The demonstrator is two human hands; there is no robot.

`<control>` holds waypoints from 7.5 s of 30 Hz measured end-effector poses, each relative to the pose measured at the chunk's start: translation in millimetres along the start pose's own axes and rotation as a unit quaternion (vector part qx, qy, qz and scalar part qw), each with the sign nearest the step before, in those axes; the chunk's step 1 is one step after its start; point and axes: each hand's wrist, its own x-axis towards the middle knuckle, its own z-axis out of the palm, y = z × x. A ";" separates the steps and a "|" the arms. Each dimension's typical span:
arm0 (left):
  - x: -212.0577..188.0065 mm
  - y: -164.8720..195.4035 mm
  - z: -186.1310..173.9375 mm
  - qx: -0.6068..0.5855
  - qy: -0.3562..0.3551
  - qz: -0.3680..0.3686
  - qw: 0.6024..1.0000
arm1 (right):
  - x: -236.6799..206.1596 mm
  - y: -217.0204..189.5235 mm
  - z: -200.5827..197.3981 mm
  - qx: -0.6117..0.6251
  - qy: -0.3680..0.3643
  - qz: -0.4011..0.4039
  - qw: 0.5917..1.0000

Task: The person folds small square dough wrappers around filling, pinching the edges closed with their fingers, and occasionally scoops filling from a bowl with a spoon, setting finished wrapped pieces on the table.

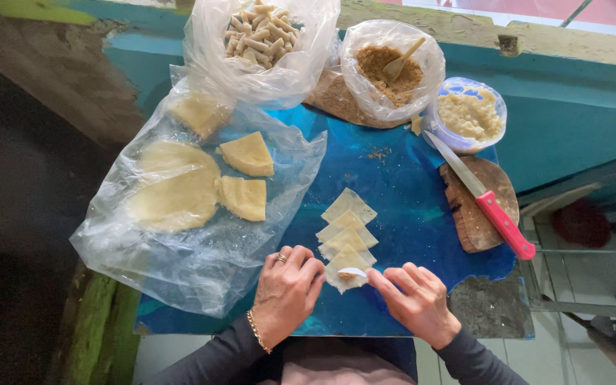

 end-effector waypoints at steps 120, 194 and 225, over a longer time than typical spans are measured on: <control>35.5 -12.1 26.2 -0.152 -0.113 -0.092 0.978 | 34.6 -16.5 21.3 0.158 -0.045 0.196 0.967; 21.6 -9.9 19.5 -0.091 -0.030 0.063 0.993 | 48.2 -6.8 15.9 0.105 -0.066 0.157 0.980; 3.9 -9.6 -5.3 0.070 -0.051 0.200 0.976 | 54.9 -1.7 4.4 0.116 -0.093 0.130 0.980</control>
